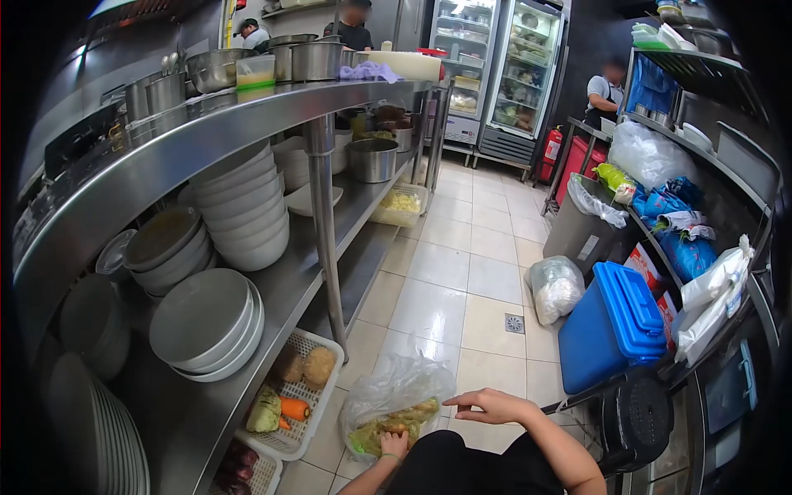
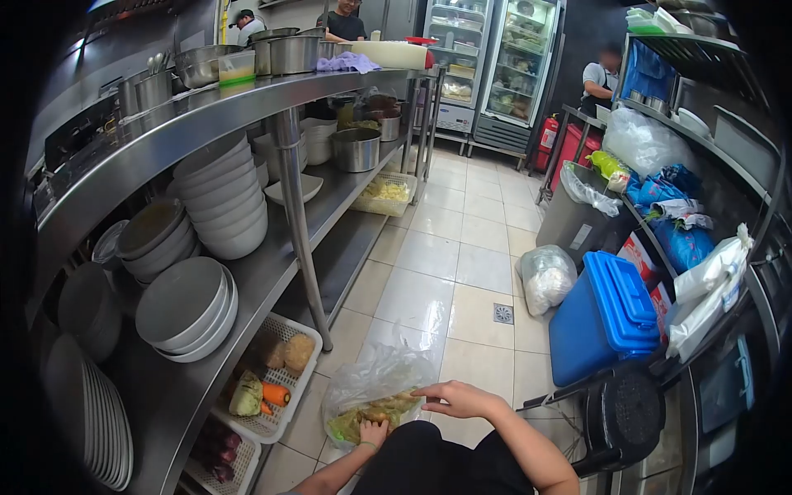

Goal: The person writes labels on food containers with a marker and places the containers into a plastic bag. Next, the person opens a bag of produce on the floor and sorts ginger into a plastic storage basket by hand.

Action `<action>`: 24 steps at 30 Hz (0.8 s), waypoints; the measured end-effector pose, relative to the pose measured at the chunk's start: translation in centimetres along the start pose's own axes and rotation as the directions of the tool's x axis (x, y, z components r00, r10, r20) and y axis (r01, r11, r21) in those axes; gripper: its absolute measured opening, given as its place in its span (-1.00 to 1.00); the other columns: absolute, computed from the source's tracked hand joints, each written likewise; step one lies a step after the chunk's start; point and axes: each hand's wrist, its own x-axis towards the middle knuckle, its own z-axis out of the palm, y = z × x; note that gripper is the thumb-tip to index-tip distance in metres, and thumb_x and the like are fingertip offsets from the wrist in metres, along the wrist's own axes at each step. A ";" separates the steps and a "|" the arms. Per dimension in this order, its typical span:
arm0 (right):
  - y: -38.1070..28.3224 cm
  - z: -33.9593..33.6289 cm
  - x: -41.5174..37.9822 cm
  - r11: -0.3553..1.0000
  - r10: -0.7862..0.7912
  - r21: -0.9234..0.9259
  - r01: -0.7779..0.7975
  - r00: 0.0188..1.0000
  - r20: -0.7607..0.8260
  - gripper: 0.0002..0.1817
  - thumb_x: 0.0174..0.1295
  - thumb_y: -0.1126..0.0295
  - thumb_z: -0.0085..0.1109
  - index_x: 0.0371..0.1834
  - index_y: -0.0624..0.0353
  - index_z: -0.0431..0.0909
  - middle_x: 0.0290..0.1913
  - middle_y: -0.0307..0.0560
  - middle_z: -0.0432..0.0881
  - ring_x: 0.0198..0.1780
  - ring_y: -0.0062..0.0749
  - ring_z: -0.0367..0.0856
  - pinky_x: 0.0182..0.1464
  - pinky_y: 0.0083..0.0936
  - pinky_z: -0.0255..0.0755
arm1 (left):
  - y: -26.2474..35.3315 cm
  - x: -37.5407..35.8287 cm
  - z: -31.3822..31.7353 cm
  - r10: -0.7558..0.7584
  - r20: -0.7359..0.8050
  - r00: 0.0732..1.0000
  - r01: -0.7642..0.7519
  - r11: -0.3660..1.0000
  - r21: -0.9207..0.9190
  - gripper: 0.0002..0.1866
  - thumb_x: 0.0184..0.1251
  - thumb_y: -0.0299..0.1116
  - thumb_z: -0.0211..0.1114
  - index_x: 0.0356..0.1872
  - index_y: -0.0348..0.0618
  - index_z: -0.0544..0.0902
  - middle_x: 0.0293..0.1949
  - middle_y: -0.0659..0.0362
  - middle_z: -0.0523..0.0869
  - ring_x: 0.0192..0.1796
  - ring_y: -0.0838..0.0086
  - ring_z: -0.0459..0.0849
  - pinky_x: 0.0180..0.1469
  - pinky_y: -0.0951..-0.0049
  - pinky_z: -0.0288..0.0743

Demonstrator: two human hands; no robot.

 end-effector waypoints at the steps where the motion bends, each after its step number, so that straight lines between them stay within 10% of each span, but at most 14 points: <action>1: -0.2 -0.1 -0.1 1.000 0.004 -0.004 -0.004 1.000 0.004 -0.60 0.24 0.24 0.00 0.14 0.09 0.36 -0.09 0.03 0.56 -0.12 -0.10 0.55 -0.04 -0.34 0.40 | 0.1 -0.2 0.4 -0.015 -0.026 1.000 0.015 1.000 0.003 -0.57 -0.07 -0.03 0.25 -0.19 0.02 0.43 -0.29 0.02 0.59 -0.12 0.12 0.50 -0.03 -0.01 0.27; 17: -0.6 0.0 -0.2 1.000 0.024 -0.013 -0.023 0.999 0.032 -0.59 0.24 0.21 -0.01 0.12 0.12 0.37 -0.05 0.06 0.54 -0.10 -0.11 0.55 -0.04 -0.34 0.42 | 1.8 -1.1 3.8 -0.061 -0.197 0.979 0.016 0.974 -0.226 -0.73 0.20 -0.17 -0.03 -0.15 -0.06 0.37 -0.36 0.08 0.41 -0.25 0.15 0.54 -0.14 0.09 0.32; 24: -1.1 0.2 -0.1 1.000 0.002 -0.001 -0.002 1.000 0.028 -0.60 0.23 0.23 0.00 0.11 0.13 0.38 -0.06 0.06 0.55 -0.12 -0.11 0.55 -0.06 -0.34 0.43 | 1.8 -0.6 3.0 -0.029 0.085 0.996 0.061 0.918 -0.391 -0.64 0.24 -0.14 -0.08 -0.04 -0.12 0.31 -0.20 -0.05 0.42 -0.13 0.05 0.50 -0.05 0.07 0.31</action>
